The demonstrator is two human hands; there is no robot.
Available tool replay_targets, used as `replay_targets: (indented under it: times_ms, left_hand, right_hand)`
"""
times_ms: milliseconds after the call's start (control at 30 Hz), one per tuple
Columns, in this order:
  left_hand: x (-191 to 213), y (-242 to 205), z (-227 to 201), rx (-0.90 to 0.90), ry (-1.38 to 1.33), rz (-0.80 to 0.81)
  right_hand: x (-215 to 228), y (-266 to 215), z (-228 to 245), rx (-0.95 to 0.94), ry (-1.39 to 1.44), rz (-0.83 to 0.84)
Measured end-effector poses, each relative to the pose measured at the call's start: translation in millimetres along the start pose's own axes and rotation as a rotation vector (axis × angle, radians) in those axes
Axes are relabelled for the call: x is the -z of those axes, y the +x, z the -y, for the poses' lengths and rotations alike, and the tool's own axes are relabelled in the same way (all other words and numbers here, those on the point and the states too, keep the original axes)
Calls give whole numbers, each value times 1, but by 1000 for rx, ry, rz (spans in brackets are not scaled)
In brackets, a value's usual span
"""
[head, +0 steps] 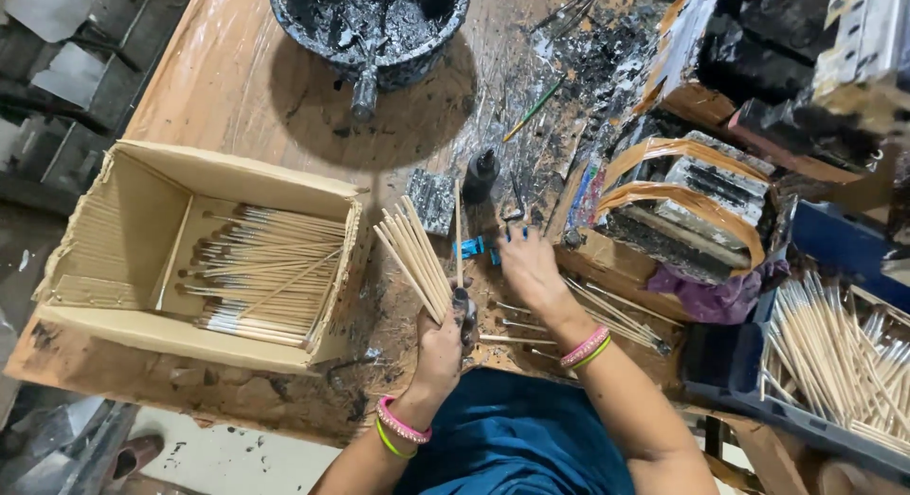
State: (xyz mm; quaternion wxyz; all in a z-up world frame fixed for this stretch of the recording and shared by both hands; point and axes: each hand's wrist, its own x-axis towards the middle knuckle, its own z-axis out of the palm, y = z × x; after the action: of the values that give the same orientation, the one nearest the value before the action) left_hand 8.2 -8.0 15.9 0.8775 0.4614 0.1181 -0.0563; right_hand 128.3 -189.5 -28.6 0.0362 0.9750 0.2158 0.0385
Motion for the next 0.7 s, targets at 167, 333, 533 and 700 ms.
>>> replay_targets:
  times_ms: [167, 333, 533, 700]
  left_hand:
    - [4, 3, 8, -10, 10, -27]
    - [4, 4, 7, 30, -28, -44]
    - [3, 5, 7, 66, -43, -52]
    - [19, 12, 17, 72, -106, -84]
  right_hand:
    - [-11, -4, 17, -105, 177, 101]
    - [-26, -7, 6, -21, 243, -208]
    - [-5, 7, 30, 11, 449, -3]
    - [-14, 10, 51, 202, 189, -246]
